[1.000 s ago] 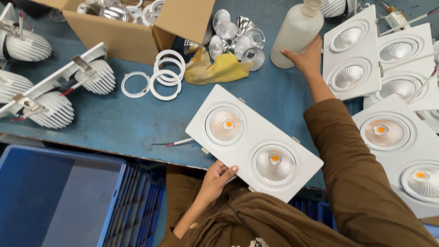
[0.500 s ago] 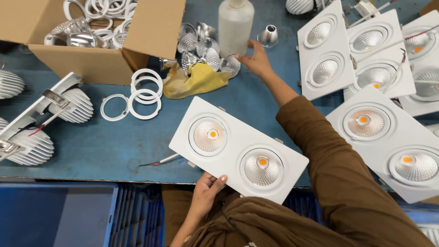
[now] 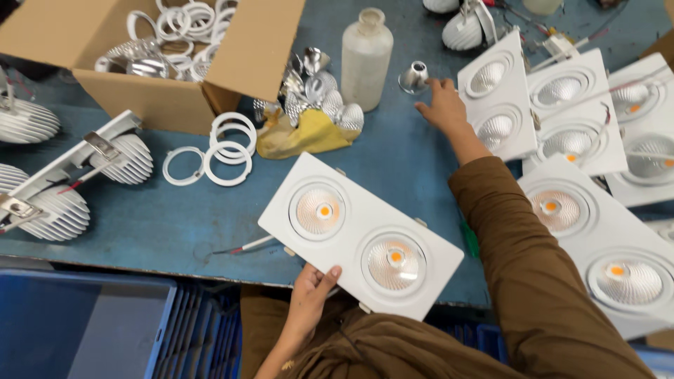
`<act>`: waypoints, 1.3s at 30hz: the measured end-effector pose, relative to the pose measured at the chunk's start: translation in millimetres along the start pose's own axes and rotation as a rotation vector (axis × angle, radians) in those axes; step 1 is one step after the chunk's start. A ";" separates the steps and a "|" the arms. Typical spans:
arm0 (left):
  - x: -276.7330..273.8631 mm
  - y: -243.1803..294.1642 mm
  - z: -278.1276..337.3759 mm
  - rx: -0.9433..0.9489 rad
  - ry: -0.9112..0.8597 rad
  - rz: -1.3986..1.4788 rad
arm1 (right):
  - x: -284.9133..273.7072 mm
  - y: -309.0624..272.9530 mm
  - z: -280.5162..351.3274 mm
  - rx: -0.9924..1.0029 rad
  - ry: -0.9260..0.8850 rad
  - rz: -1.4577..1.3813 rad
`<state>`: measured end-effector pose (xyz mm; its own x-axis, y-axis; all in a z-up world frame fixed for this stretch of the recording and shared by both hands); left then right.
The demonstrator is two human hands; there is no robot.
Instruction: The person assembles a dual LED ceiling light fixture by inserting LED modules into a white housing, wiping the interior with a yellow cloth, and securing clear plastic covers over each module. They then place the completed unit into a blue crate.
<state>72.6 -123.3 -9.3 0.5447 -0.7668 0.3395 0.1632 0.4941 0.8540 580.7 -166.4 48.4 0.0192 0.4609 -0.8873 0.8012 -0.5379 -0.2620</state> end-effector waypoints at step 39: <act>-2.9 -3.6 9.1 0.078 -0.084 0.064 | -5.6 -307.2 -7.8 -0.714 -0.097 -0.473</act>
<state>63.0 -126.6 -9.8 0.4802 -0.7680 0.4238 0.0636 0.5124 0.8564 339.0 1.8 136.9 -0.4362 0.4446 -0.7823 0.8971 0.2827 -0.3396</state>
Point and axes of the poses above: each hand's wrist, its own z-axis away from the middle knuckle, its own x-axis out of the palm, y = z × x, the point moved 9 cm from there along -z, towards the middle knuckle, and after that the axes turned 11 degrees about -x, right-handed, at the moved point
